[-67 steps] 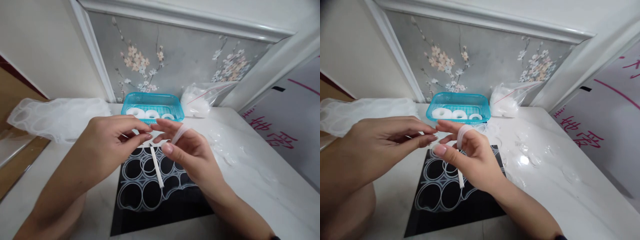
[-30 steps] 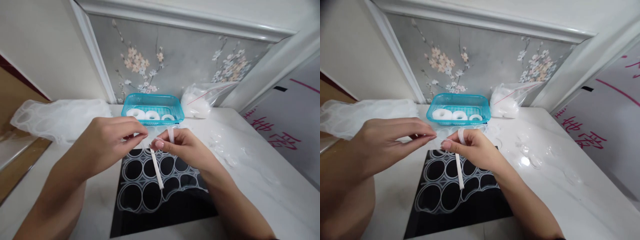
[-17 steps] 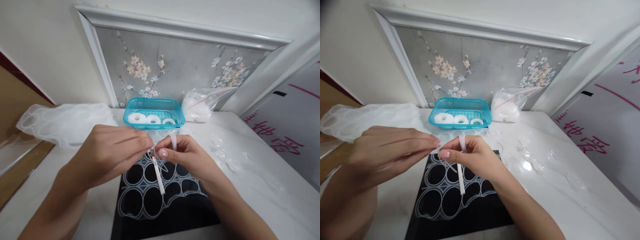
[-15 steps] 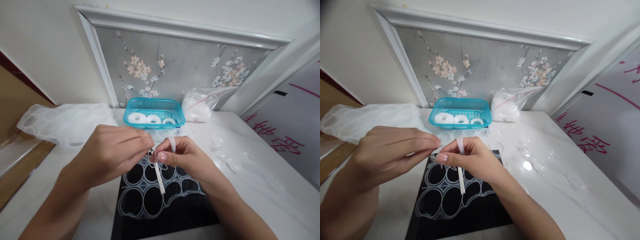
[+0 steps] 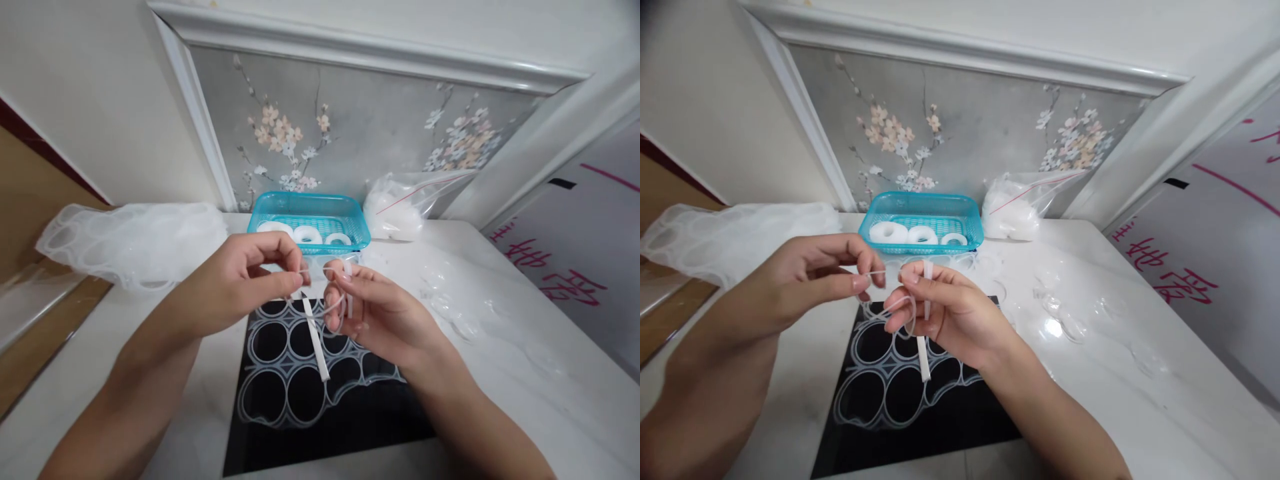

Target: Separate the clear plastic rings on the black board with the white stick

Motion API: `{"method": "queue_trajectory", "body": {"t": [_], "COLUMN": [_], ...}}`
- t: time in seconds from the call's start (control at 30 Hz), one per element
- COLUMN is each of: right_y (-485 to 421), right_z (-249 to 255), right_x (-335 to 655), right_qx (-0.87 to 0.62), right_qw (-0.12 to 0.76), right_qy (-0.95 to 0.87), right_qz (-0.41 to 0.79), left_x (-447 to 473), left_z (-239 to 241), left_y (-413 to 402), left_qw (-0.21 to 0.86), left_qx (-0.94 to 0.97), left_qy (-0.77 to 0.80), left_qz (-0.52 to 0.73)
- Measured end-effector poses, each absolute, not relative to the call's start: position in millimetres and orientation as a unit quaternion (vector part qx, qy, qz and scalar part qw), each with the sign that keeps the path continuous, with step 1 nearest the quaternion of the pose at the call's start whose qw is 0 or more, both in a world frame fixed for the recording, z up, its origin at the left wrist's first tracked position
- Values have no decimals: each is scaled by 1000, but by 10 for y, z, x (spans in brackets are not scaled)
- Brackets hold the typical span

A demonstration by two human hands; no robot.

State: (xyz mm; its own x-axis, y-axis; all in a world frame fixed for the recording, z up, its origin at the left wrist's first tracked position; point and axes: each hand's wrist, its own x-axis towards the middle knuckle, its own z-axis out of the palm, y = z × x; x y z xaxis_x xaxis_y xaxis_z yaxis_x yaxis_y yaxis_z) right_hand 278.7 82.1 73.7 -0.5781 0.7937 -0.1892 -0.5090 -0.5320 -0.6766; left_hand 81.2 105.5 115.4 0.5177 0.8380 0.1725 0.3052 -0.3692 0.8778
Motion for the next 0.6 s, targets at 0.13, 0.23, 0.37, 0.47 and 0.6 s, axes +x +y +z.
{"method": "queue_trajectory", "body": {"t": [0.13, 0.23, 0.37, 0.47, 0.6], "right_y": [829, 840, 839, 822, 795], "right_z": [753, 792, 842, 854, 872], "right_x": [2835, 2882, 2927, 2936, 2928], "right_qx": [-242, -251, -254, -254, -253], "right_qw": [401, 418, 436, 443, 449], "right_qy": [-247, -210, -200, -234, -254], "right_qz": [848, 847, 840, 827, 818], "left_x": [847, 868, 879, 875, 876], "left_z": [1158, 1183, 1187, 1178, 1187], "left_y": [1102, 1083, 1059, 1056, 1051], "left_qw": [578, 618, 591, 551, 539], "left_qx": [687, 651, 661, 694, 695], "left_qy": [333, 350, 370, 375, 388], "left_qz": [289, 269, 277, 273, 277]}}
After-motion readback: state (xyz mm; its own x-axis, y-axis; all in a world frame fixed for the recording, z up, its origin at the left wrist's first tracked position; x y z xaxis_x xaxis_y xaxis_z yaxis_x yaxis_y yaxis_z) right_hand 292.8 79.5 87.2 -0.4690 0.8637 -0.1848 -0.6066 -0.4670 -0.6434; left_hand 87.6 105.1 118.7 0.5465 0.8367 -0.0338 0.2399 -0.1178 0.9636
